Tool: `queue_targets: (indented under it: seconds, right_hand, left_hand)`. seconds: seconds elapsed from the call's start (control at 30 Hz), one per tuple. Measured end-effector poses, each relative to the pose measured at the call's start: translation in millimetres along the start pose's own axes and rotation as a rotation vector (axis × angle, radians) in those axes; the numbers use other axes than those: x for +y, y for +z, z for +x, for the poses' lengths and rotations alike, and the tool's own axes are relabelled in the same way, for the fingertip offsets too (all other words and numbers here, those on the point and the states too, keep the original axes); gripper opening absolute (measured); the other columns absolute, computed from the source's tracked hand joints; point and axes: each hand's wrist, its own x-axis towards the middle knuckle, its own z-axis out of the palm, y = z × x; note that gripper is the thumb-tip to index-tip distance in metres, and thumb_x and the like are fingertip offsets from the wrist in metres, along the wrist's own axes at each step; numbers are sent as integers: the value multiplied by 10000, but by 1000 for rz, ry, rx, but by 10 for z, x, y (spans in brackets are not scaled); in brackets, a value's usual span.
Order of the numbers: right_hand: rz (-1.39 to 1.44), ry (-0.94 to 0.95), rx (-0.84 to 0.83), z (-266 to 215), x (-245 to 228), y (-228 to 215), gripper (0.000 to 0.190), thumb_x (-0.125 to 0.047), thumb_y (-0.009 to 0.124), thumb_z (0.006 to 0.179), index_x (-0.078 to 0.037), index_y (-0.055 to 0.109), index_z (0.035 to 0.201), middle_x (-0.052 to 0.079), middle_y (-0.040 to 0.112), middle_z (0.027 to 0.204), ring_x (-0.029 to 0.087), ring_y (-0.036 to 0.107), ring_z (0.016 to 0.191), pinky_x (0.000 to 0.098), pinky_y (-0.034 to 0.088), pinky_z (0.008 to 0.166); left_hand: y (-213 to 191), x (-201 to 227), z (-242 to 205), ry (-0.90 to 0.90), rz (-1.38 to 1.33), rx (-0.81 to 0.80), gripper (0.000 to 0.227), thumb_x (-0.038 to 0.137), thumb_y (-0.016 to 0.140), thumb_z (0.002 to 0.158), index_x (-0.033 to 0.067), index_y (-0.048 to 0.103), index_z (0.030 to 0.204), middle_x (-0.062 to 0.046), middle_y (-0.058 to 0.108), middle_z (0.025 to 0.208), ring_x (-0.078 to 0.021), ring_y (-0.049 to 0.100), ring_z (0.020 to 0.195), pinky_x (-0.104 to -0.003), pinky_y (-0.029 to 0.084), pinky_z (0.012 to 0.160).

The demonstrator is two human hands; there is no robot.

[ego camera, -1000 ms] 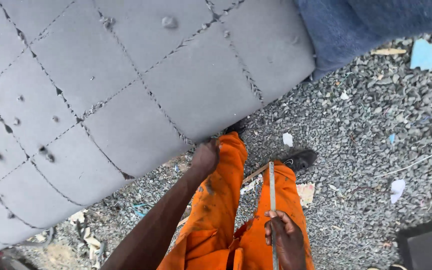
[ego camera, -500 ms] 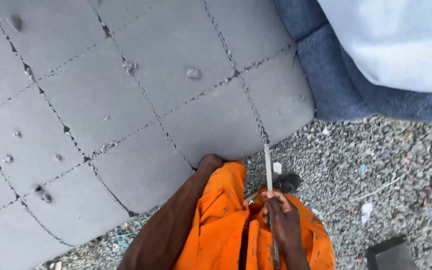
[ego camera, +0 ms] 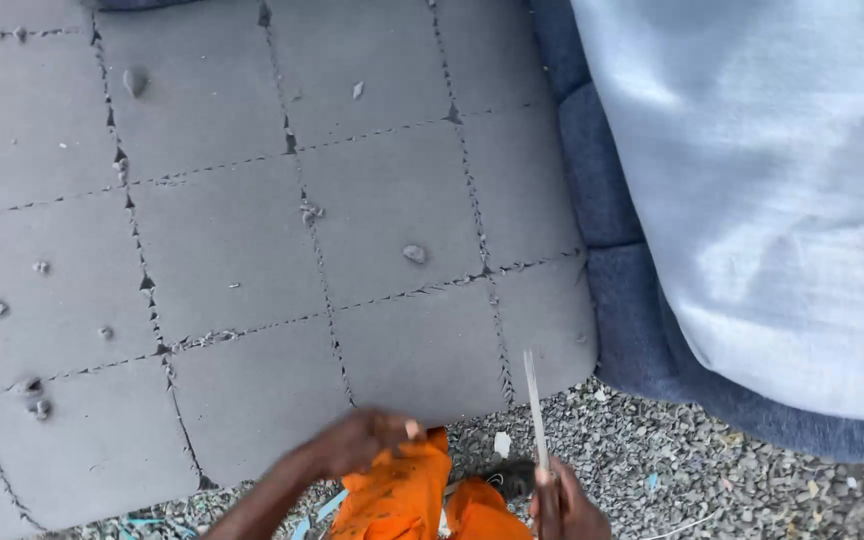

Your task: Cutting a large piece of grey upholstery foam along pre-marked grid lines using a long knife.

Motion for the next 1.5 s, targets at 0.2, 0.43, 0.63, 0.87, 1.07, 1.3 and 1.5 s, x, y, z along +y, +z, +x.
queue_targets:
  seconds: [0.2,0.43,0.63,0.87,1.07,1.3,1.5]
  right_hand:
    - [-1216,-379,650,123,-3025,2280,594,-488,500,1273,-387,650,1839,118,844,802,323,783,659,528,573,683]
    - [-1745,-1044,663,2061,-5333,3057,620,-252,648,1327,-265,583,1944,172,680,659,401,543,470,585,444,486]
    - [-1790,-874,465,3095,-6961,3480,622,-233,597,1221,-126,779,1807,366,897,1072,596,847,883,707,692,824]
    - [-1927,-351,350,3233,-7843,4286,602,-300,658,1223,-269,757,1816,284,846,1543,518,867,1271,640,675,1150]
    - [-2109,-290,323,3228,-8072,4385,598,-341,723,1194,-242,806,1778,271,923,1389,514,897,1193,612,693,1013]
    - [-2136,-327,368,3729,-7697,3954,561,-274,593,1346,-252,623,1905,20,622,504,109,368,338,290,324,260]
    - [-2010,-556,292,4031,-7571,4168,491,-413,754,1100,-331,932,1550,186,907,949,510,905,1032,661,768,813]
  left_hand:
    - [-2502,799,529,562,365,1046,556,521,632,1266,272,653,1763,-200,776,1710,-572,851,1159,-720,665,806]
    - [-5866,2209,1606,882,1034,1224,766,453,555,1409,-23,368,1979,-282,405,2016,-523,407,1821,-629,365,1498]
    - [-6076,2325,1776,935,952,1194,893,655,484,1375,27,331,1991,-286,421,2002,-527,475,1781,-656,371,1476]
    - [-6142,2357,1790,822,1005,1134,849,679,455,1321,-4,571,1811,-279,561,1811,-457,577,1579,-609,425,1379]
    - [-6139,2284,1984,816,995,1130,849,694,413,1328,21,621,1802,-241,568,1828,-422,531,1631,-572,382,1403]
    - [-6122,2289,2154,626,980,907,1010,803,254,1287,90,316,1999,-258,266,2069,-466,258,1892,-610,138,1538]
    - [-6103,2148,2343,1007,845,1360,806,719,570,1283,63,762,1710,-260,724,1716,-456,694,1633,-631,456,1421]
